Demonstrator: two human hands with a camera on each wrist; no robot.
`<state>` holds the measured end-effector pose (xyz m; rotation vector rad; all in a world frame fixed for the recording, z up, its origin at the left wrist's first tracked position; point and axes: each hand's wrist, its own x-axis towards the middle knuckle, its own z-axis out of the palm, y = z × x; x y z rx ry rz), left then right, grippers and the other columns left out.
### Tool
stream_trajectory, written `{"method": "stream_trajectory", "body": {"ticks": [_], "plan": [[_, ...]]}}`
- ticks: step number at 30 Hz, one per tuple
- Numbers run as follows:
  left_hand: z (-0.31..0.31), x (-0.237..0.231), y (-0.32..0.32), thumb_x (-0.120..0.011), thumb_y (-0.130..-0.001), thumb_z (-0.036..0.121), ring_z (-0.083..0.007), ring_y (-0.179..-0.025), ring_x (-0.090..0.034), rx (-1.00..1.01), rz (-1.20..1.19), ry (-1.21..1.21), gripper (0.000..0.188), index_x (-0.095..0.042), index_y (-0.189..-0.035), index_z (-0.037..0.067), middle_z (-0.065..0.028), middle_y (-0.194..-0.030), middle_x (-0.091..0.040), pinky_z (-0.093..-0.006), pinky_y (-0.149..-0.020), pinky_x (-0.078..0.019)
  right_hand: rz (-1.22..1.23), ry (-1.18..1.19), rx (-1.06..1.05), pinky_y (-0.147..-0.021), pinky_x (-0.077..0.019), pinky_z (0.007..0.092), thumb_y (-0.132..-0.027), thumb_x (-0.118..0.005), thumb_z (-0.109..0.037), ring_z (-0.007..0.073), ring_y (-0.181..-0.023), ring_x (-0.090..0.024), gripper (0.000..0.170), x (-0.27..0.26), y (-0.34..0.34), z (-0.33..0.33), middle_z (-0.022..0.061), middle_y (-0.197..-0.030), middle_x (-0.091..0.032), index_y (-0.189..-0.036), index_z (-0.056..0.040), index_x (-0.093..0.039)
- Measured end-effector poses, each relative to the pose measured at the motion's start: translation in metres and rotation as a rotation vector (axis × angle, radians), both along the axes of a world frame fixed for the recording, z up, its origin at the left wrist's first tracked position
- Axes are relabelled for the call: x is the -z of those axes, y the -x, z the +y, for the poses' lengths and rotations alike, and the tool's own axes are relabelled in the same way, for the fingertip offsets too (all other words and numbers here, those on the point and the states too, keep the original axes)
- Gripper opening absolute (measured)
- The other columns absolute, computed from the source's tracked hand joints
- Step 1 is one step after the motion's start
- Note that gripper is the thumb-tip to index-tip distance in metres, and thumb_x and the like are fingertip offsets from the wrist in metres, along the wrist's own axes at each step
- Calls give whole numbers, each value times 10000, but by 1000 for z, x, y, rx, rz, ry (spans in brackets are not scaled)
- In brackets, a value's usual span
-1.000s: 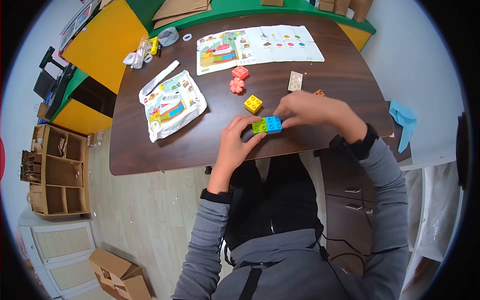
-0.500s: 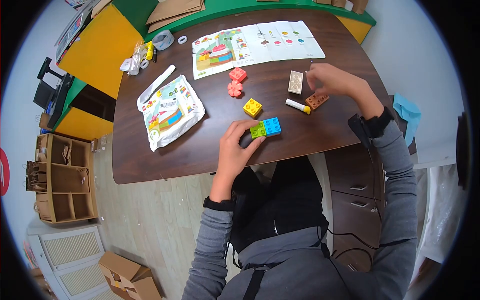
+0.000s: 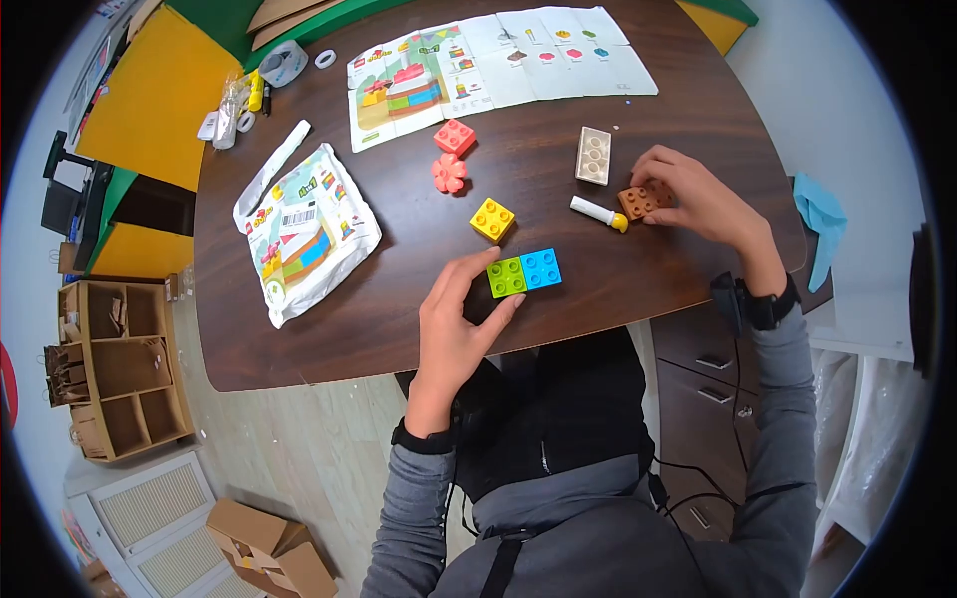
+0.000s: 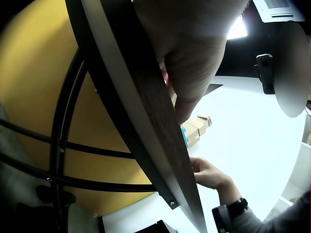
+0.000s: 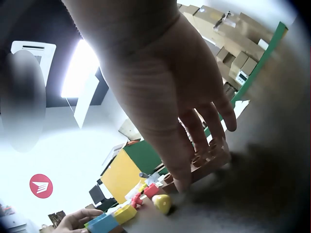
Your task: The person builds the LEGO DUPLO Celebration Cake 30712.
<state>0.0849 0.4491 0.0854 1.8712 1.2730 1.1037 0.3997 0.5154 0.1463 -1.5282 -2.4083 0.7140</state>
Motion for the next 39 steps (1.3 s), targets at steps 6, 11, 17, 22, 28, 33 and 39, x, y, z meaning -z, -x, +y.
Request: {"method": "stream_trajectory", "body": {"ticks": [6,11,17,22,28,33,39], "plan": [[1,0,1,-798,-721,78,-227,-960,-643,18,8,-1,501,-602,-1178,17,-125,-1052,-660,-321,-874,-483,219,-105,-129,-798,-492,379,-788,-719,-154,330,-865,-600,340,-25,36,-23,147,-952,-601,-1060,-8,-577],[2,2,1,-809,-699,63,-230,-987,-645,20,28,6,604,-555,-1245,18,-141,-1071,-662,-333,-900,-482,275,-151,-289,-813,-479,374,-791,-715,-200,299,-913,-584,348,-11,90,-35,130,-954,-582,-1054,-9,-590],[0,2,1,-819,-670,25,-229,-999,-648,-28,-2,44,701,-504,-1297,7,-137,-1082,-666,-338,-922,-481,202,-217,-305,-785,-474,365,-784,-696,-163,264,-889,-583,288,7,113,-30,99,-900,-560,-1008,-14,-595],[2,5,2,-811,-666,-2,-226,-1007,-649,2,44,24,718,-494,-1310,11,-137,-1082,-668,-333,-914,-488,173,-229,-300,-777,-478,365,-792,-675,-140,265,-878,-591,277,7,113,-31,96,-907,-562,-1022,-8,-597],[1,4,2,-801,-668,13,-282,-1003,-642,-17,25,17,722,-492,-1320,51,-123,-1102,-659,-358,-866,-502,246,-187,-264,-817,-493,377,-782,-701,-140,274,-947,-600,348,4,122,-33,99,-1040,-605,-1100,-23,-618],[1,4,3,-792,-650,-4,-291,-1019,-629,-9,31,29,737,-491,-1321,45,-125,-1112,-655,-366,-881,-491,186,-51,-232,-799,-499,361,-788,-695,-137,273,-933,-600,353,4,128,-33,102,-1031,-593,-1109,-22,-608],[1,8,4,-796,-637,2,-306,-1013,-624,-3,17,46,696,-525,-1277,37,-125,-1120,-645,-374,-874,-488,239,-66,-291,-722,-496,349,-829,-628,-112,260,-868,-587,320,9,127,-31,107,-943,-533,-1108,26,-554]]}}
